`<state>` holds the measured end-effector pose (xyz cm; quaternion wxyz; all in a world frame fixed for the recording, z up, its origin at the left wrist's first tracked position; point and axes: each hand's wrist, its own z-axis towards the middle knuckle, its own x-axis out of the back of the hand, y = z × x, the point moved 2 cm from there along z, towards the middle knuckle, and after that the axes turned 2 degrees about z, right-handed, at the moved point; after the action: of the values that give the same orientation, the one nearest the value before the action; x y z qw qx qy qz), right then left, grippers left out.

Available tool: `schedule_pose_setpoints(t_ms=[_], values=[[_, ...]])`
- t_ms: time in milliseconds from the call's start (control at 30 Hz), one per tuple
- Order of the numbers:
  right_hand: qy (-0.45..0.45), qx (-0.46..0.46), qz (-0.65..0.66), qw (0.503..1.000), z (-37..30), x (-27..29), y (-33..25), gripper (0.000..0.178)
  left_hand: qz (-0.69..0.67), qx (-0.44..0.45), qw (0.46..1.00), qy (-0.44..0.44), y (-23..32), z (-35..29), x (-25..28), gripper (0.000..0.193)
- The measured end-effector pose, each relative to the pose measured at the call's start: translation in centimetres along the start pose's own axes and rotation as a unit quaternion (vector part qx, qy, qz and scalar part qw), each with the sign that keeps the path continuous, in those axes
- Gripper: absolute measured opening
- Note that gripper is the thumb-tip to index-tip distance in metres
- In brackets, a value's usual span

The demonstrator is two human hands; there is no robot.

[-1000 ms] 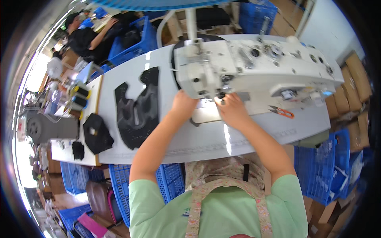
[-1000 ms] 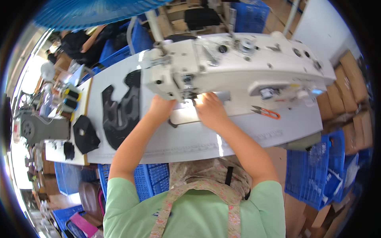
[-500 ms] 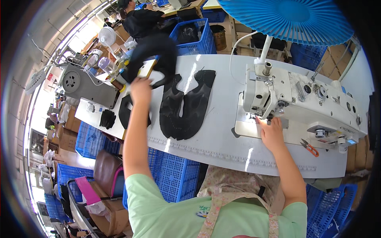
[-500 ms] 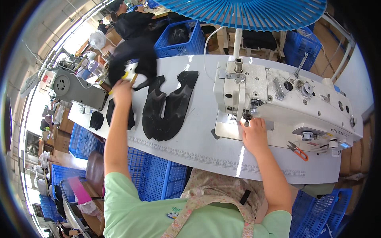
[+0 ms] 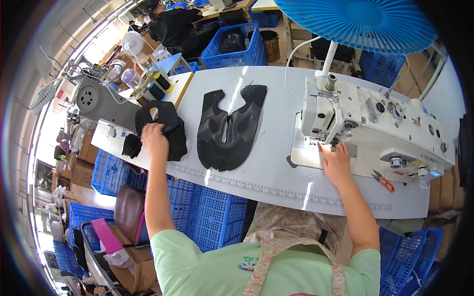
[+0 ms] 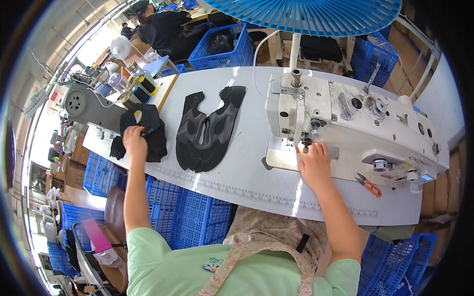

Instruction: The person carries shoe fabric pieces to a workstation, places them on the table, and stitches them using a sewing machine. They then carry a piece to another machine table, pick up another piece, return to the workstation, and stitch pieces using the sewing machine.

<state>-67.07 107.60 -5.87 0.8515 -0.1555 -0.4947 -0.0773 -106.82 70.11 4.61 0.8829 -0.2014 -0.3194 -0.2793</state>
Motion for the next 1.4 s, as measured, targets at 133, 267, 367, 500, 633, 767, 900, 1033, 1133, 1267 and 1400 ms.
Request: schedule_pose_setpoints(t_ms=[133,267,367,500,633,767,900,1033,1133,1267,1400], values=[[0.003,0.001,0.02,1.0,0.3,0.3,-0.6,0.025,-0.114,0.063,0.964,-0.231,7.7,-5.3,-0.8,0.053],[-0.017,-0.016,0.036,0.999,0.5,0.0,-0.4,0.017,-0.069,0.112,0.953,-0.272,11.3,-8.2,-1.1,0.064],[-0.002,-0.016,0.045,0.999,0.3,-0.2,-0.1,0.007,-0.029,0.058,0.991,-0.116,13.3,-7.1,0.0,0.046],[0.013,-0.008,0.053,0.998,0.6,-0.6,-0.1,0.009,-0.234,0.179,0.945,-0.143,15.7,-3.1,1.0,0.023],[0.033,-0.008,0.038,0.999,0.2,-0.7,0.1,0.012,-0.503,0.282,0.814,-0.071,22.8,3.2,3.0,0.023],[0.058,0.001,0.06,0.996,0.0,-0.9,0.8,0.014,-0.747,0.338,0.558,-0.127,29.1,5.5,-3.4,0.023],[0.071,-0.057,0.125,0.988,1.5,0.0,1.2,0.017,-0.835,0.354,0.296,-0.299,36.0,3.5,-7.7,0.03],[0.016,-0.089,0.089,0.992,2.7,-1.5,3.2,0.016,-0.864,0.242,0.261,-0.355,39.6,2.5,-7.1,0.031],[-0.014,-0.117,0.071,0.991,3.2,-2.9,4.5,0.016,-0.772,0.12,0.519,-0.347,38.8,2.3,-9.1,0.031],[-0.012,-0.082,0.037,0.996,3.9,-3.0,3.9,0.015,-0.386,-0.148,0.881,-0.229,36.3,2.4,-11.5,0.031],[-0.162,-0.128,0.102,0.973,3.3,0.7,2.3,0.014,-0.4,-0.134,0.869,-0.259,36.7,2.2,-6.2,0.031]])
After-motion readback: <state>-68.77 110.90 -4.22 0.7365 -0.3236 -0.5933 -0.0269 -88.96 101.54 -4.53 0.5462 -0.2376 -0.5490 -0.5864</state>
